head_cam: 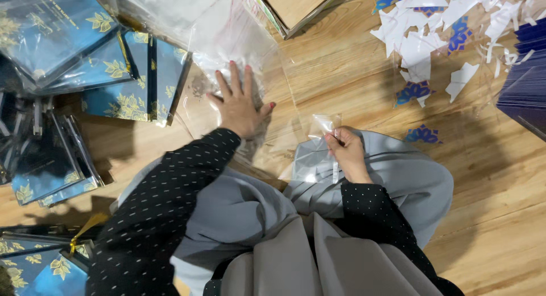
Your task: The person sits on the floor and places blue books with gold designs into clear plastic bags. They seal the bags and place them on a pile to the left, repeating the process with multiple books.
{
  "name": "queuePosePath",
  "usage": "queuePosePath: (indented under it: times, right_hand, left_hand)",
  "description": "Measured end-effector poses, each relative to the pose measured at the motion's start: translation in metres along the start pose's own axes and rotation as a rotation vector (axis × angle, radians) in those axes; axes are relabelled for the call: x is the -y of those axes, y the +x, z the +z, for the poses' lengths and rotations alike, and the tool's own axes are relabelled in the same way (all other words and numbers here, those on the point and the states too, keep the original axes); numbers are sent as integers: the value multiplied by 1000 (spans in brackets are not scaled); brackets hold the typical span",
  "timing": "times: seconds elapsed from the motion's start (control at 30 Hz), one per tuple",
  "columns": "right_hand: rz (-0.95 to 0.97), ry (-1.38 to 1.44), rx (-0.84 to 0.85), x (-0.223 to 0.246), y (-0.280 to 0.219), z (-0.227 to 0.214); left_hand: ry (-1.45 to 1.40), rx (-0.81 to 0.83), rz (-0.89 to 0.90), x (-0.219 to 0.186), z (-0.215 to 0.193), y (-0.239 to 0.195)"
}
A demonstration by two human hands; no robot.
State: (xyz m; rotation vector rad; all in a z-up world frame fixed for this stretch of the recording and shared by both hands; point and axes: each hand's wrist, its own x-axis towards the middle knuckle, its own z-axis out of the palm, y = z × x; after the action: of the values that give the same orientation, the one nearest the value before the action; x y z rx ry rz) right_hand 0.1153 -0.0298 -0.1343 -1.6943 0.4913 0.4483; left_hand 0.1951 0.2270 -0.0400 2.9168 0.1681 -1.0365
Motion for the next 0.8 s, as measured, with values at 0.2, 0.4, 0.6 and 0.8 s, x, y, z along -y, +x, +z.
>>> queuePosePath:
  times: [0.2,0.4,0.6,0.8]
  right_hand:
    - [-117,75,84,-4,0,3]
    - [-81,-33,108,22,-8,8]
    - [-102,223,-152,17,4,1]
    - [-3,381,-186,27,-1,-2]
  left_hand:
    - [69,-293,28,27,-9,61]
    - [65,-295,-157,51,-37,105]
    - [-42,-515,-111,51,-59,109]
    - [-106,-653,111,39,-48,36]
